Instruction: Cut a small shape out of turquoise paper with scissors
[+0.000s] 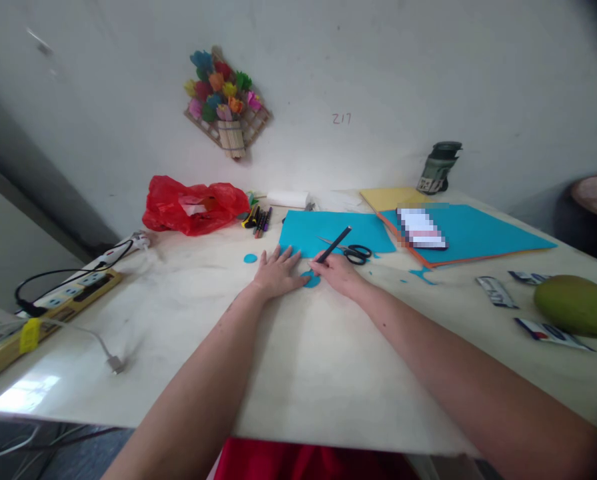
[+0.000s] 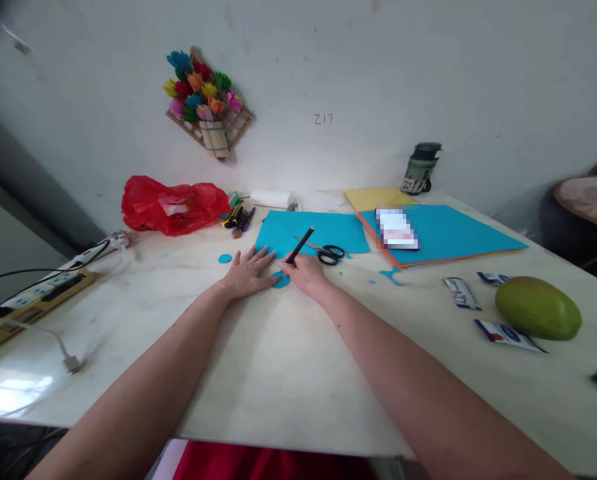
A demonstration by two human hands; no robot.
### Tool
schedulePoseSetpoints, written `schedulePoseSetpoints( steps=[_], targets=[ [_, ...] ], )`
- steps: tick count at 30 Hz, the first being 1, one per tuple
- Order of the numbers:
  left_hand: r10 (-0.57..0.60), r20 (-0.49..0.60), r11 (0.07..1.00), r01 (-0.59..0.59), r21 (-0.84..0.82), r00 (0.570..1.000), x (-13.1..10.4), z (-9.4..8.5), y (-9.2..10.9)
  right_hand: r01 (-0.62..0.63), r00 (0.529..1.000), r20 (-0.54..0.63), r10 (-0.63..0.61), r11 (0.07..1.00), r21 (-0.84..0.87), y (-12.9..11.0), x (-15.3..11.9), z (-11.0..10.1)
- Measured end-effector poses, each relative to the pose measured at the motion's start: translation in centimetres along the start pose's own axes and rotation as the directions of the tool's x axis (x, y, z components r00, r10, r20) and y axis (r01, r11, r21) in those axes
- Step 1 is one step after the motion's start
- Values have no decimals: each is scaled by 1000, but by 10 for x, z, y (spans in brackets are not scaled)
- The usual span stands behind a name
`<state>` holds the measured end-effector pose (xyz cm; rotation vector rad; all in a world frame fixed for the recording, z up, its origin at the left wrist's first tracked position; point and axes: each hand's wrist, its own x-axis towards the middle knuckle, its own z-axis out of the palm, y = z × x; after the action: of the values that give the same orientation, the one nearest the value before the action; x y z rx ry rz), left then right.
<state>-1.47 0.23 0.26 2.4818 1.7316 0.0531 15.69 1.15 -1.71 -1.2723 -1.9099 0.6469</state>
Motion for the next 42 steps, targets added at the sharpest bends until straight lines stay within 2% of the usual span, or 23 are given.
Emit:
schedulePoseSetpoints(
  steps=[42],
  targets=[
    [1,-3,1000,-2,-9,1000,0,0,-1,-46,999,32,43,996,75,-3,-3,-9]
  ],
)
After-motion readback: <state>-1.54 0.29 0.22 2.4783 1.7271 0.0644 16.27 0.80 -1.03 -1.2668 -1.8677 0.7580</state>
